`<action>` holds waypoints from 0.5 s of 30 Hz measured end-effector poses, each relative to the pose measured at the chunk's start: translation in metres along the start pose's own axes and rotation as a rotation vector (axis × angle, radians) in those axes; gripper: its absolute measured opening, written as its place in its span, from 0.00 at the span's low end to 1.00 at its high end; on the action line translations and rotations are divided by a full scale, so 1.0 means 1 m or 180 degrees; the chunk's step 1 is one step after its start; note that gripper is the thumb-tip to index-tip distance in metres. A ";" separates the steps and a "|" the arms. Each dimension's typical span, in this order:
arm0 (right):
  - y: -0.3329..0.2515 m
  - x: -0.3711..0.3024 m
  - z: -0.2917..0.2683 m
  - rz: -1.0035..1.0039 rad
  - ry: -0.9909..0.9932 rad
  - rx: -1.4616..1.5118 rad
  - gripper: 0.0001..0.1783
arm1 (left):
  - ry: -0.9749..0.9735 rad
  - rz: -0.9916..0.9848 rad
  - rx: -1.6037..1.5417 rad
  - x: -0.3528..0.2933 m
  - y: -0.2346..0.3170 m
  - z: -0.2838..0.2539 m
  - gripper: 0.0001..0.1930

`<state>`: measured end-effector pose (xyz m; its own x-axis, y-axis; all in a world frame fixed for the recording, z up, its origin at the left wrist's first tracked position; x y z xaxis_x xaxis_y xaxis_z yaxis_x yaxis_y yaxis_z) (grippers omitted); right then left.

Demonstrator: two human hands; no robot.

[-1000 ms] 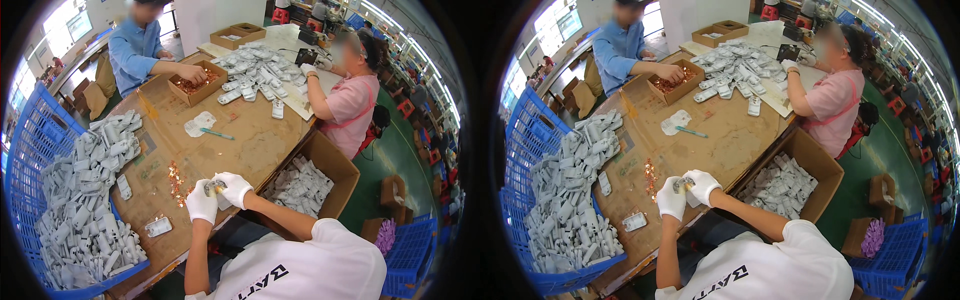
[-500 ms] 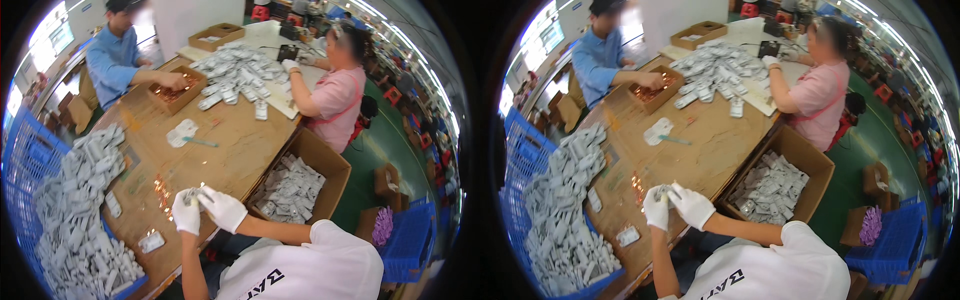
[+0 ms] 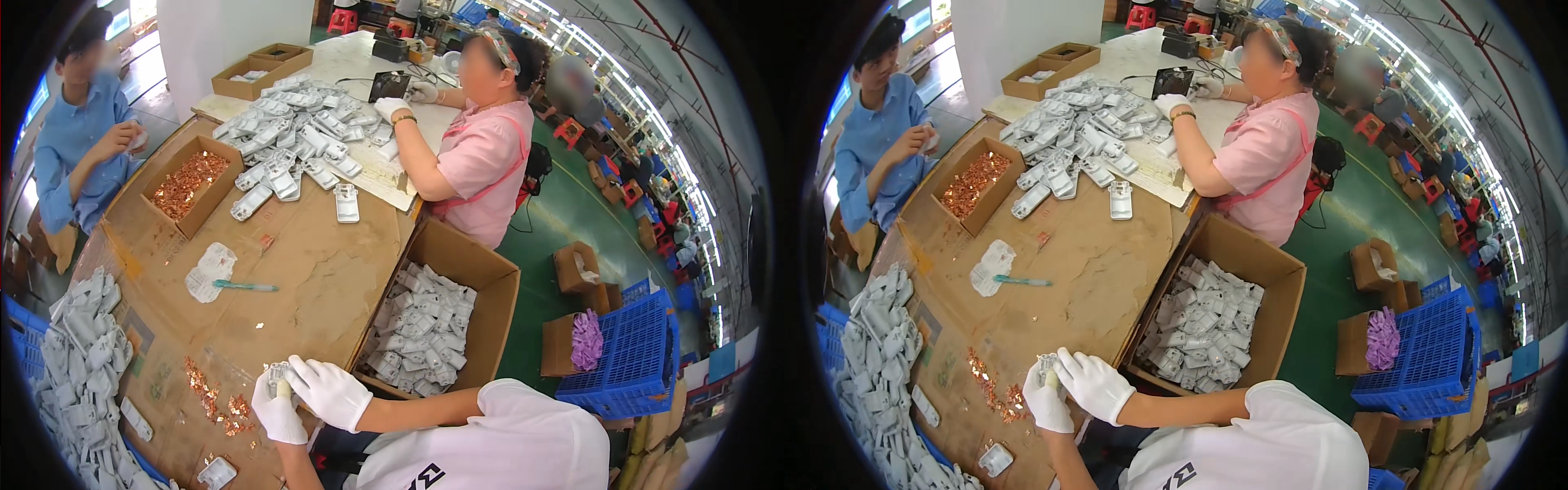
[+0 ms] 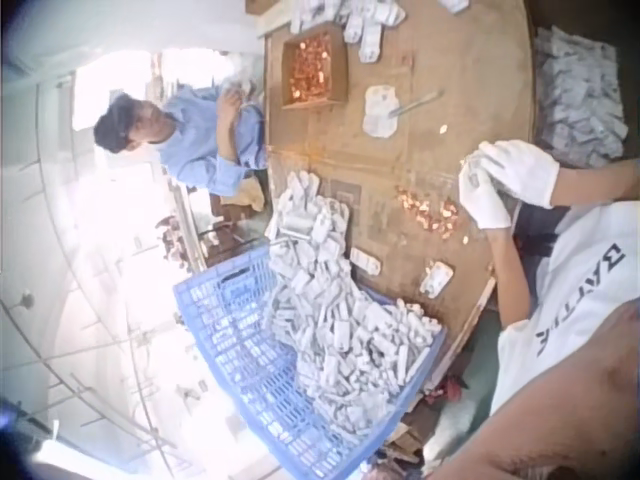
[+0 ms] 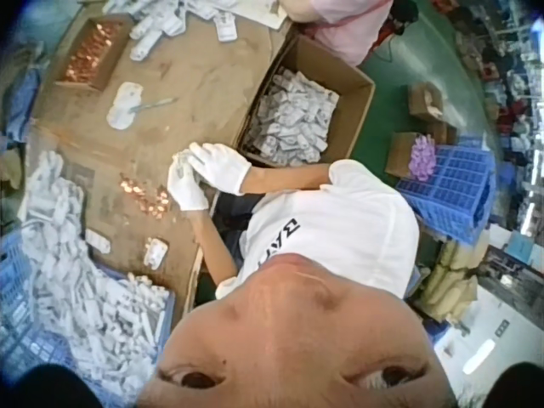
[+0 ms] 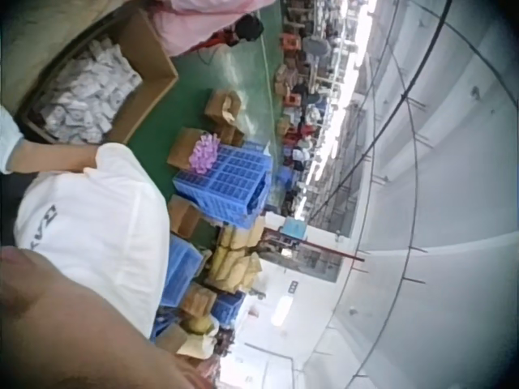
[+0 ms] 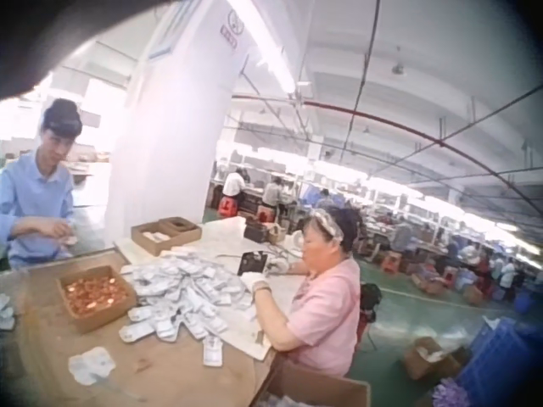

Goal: The person assembles electronic components by hand, placing copper plates into plastic housings.

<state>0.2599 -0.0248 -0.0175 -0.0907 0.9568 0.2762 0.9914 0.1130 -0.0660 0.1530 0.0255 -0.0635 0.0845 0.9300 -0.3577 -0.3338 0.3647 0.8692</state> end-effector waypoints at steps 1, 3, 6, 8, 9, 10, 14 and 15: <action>0.003 0.000 0.005 0.0011 -0.0024 -0.0007 0.27 | -0.0010 0.0027 -0.0115 0.000 0.002 0.003 0.11; 0.006 0.001 0.010 -0.0005 0.0049 0.0179 0.25 | 0.0023 -0.0091 -0.0204 -0.001 0.008 0.010 0.11; 0.006 0.003 0.010 -0.0060 -0.0092 0.0251 0.26 | 0.0102 -0.0184 -0.0355 -0.004 0.011 0.008 0.12; 0.005 0.008 0.005 -0.0187 -0.0189 0.0450 0.27 | 0.0151 -0.0179 -0.0418 -0.009 0.015 0.005 0.12; 0.003 0.010 0.003 -0.0300 -0.0274 0.0630 0.28 | 0.0228 -0.0210 -0.0321 -0.013 0.020 0.004 0.12; 0.002 0.011 0.001 -0.0380 -0.0259 0.0629 0.29 | 0.0304 -0.0239 -0.0215 -0.017 0.023 0.002 0.12; -0.014 0.010 -0.002 -0.0577 -0.0329 0.0795 0.28 | 0.0363 0.0069 0.0129 -0.031 0.031 -0.012 0.11; -0.018 0.010 -0.002 -0.0630 -0.0442 0.0881 0.27 | 0.0416 0.0099 0.0139 -0.035 0.033 -0.017 0.11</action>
<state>0.2411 -0.0183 -0.0114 -0.3091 0.9342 0.1780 0.8919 0.3497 -0.2866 0.1230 0.0042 -0.0280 -0.0491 0.9280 -0.3693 -0.2928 0.3401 0.8936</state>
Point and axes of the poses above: each hand's wrist, its own x-axis towards the middle knuckle, its own z-axis out of the palm, y = z × x, the point moved 5 cm from there along x, towards the middle knuckle, and after that the axes turned 14 degrees about -x, right-handed, at the moved point
